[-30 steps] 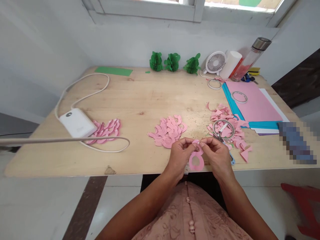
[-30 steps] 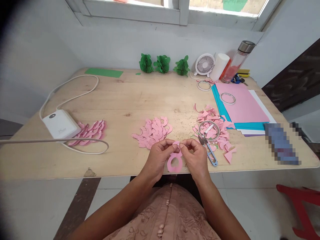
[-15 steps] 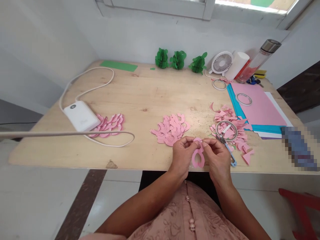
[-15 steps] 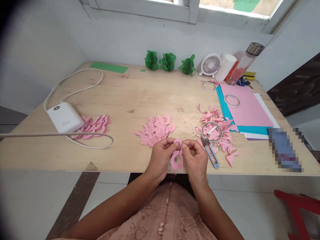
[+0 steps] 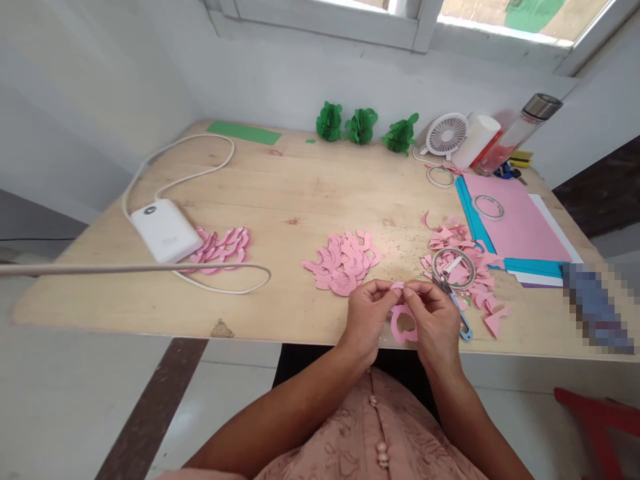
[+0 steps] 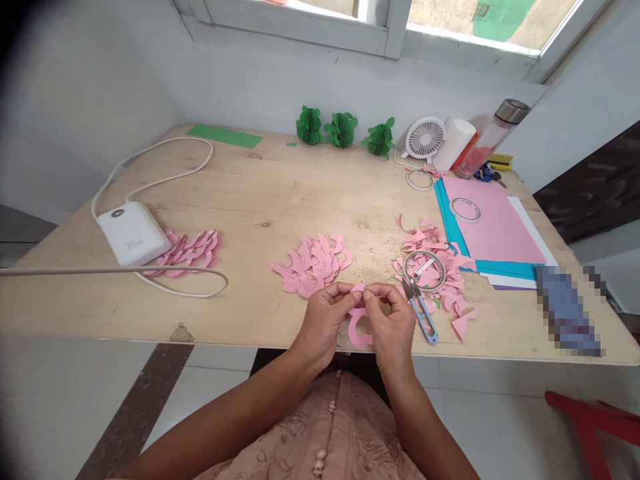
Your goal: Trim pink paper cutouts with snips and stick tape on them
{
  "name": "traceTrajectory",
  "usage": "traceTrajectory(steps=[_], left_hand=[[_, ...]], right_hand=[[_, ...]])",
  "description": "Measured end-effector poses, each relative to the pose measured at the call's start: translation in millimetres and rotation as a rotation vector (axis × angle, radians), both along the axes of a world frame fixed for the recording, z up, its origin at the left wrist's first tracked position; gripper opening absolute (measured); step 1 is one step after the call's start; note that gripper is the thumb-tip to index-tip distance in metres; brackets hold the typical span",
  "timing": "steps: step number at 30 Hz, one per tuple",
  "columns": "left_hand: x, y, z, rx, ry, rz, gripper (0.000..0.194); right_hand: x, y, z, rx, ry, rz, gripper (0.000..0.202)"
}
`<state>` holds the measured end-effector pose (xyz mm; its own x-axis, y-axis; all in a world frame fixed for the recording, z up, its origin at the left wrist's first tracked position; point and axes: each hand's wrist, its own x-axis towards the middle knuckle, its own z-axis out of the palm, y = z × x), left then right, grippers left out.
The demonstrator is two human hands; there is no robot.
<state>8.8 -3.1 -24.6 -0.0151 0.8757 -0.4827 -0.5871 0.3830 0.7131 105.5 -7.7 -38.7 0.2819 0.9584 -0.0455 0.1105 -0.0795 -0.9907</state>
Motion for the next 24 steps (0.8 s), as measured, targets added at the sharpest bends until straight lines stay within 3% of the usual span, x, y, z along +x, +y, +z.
traceTrajectory(steps=[24], left_hand=[[-0.7,-3.0,-2.2,0.074,-0.009,-0.002,0.008]], right_hand=[[-2.2,-3.7,2.9,0.016,-0.073,-0.034,0.013]])
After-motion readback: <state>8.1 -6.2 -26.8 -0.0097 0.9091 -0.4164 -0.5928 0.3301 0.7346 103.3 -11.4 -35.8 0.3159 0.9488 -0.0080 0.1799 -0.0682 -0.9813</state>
